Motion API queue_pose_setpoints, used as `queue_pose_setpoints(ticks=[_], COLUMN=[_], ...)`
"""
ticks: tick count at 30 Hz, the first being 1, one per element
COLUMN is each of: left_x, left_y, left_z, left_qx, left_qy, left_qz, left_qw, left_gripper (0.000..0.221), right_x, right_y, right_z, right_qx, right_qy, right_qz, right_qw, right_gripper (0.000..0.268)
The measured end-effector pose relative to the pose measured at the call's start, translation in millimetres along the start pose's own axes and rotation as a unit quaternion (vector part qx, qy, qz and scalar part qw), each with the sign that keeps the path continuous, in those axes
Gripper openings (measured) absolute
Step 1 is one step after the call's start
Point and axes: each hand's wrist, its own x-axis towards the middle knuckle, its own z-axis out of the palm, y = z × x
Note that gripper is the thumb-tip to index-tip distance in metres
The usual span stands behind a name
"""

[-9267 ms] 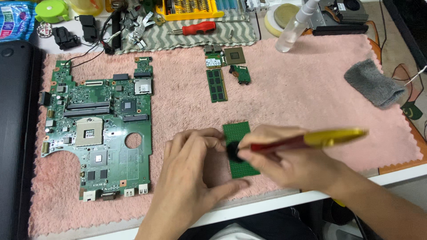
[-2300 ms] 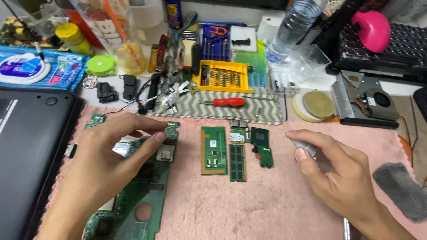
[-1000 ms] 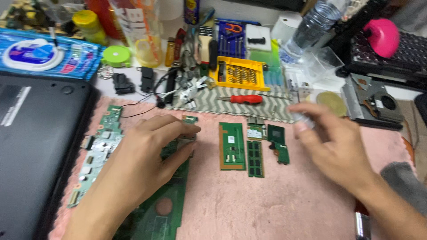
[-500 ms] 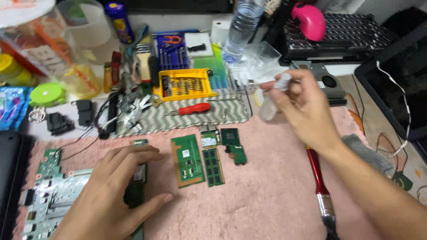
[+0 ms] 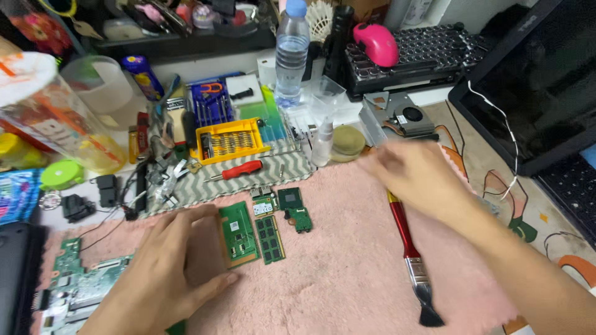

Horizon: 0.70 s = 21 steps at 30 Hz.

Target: The person uses a brush to clean dust from RAM modules and other small computer circuit boards on a pink towel, moving each component aside after cleaning.

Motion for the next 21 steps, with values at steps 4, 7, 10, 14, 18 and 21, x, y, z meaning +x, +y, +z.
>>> queue_pose_setpoints(ticks=[4, 7, 10, 14, 18, 21], left_x=[9.7, 10.7, 13.2, 16.3, 15.3, 12.2], left_y=[2.3, -0.3, 8.0, 18.7, 26.2, 23.1], left_z=[-4.8, -6.9, -14.2, -21.2, -27.1, -26.3], left_qx=[0.007, 0.020, 0.018, 0.020, 0.082, 0.119], left_qy=[0.004, 0.001, -0.037, -0.066, -0.095, -0.083], left_qz=[0.002, 0.027, 0.003, -0.064, -0.086, -0.055], left_qw=[1.000, 0.999, 0.999, 0.996, 0.988, 0.988], left_gripper=[0.108, 0.111, 0.103, 0.110, 0.113, 0.109], right_x=[-47.2, -69.0, -78.4, -84.5, -98.4, -105.2], right_y=[32.5, 57.2, 38.5, 65.4, 65.2, 68.1], right_z=[-8.2, 5.8, 0.4, 13.1, 9.0, 9.8], right_qx=[-0.130, -0.112, -0.054, 0.043, 0.272, 0.367], right_qy=[-0.215, -0.212, -0.225, -0.212, -0.190, -0.170], right_qz=[0.195, 0.121, 0.203, 0.188, 0.175, 0.194], right_qw=[0.948, 0.963, 0.952, 0.958, 0.927, 0.894], right_gripper=[0.064, 0.081, 0.071, 0.051, 0.022, 0.019])
